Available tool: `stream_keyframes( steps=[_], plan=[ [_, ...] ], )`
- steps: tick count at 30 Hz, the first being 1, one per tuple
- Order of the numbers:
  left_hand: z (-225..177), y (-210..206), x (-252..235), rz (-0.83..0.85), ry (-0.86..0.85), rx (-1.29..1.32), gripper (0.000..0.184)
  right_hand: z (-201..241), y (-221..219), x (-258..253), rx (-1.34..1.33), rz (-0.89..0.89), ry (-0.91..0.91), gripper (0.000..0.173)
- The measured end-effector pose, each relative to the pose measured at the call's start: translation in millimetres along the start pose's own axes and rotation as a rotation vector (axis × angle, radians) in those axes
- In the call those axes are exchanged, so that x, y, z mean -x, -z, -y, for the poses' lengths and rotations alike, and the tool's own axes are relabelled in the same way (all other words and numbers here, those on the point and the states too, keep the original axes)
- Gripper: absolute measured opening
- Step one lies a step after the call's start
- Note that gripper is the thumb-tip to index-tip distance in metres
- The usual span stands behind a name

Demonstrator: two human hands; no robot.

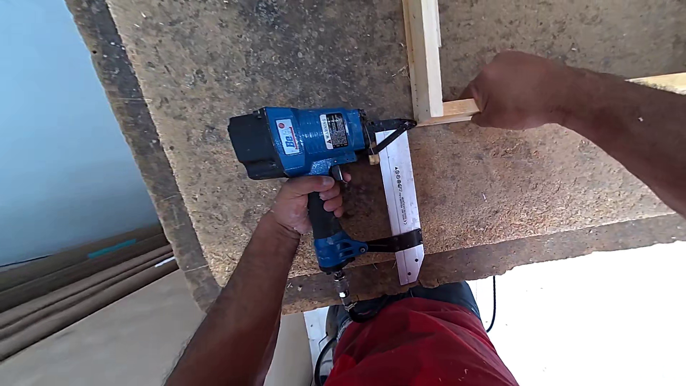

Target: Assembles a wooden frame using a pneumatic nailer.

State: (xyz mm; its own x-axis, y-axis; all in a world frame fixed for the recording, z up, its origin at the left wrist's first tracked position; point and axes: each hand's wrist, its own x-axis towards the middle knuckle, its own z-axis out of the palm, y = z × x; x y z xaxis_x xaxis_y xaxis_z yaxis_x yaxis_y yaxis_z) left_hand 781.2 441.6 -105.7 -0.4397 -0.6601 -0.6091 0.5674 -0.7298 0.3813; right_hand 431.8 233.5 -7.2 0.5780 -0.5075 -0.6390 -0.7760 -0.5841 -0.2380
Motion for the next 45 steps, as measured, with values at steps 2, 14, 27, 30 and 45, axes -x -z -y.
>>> stream_keyframes(
  steps=[2,14,27,30,45],
  plan=[
    [-1.2,1.3,-0.3,0.015,0.006,0.023,0.027,-1.6,-1.1,0.4,-0.002,-0.013,0.011,0.016],
    [-17.8,12.8,-8.1,0.094,0.052,0.0,0.026,-3.0,-2.2,-1.2,-0.019,-0.006,-0.004,0.007],
    [-29.8,8.3,-9.4,0.037,0.149,-0.01,0.023,0.0,-3.0,-1.1,-0.009,-0.024,-0.016,0.01],
    [-30.3,8.5,-13.6,0.052,0.172,-0.01,0.015,-3.2,-8.5,-2.6,-0.017,-0.044,-0.006,0.014],
    [-13.5,31.0,17.0,0.173,-0.039,0.074,0.032,5.8,-8.7,0.8,0.005,-0.043,-0.089,0.012]
  ],
)
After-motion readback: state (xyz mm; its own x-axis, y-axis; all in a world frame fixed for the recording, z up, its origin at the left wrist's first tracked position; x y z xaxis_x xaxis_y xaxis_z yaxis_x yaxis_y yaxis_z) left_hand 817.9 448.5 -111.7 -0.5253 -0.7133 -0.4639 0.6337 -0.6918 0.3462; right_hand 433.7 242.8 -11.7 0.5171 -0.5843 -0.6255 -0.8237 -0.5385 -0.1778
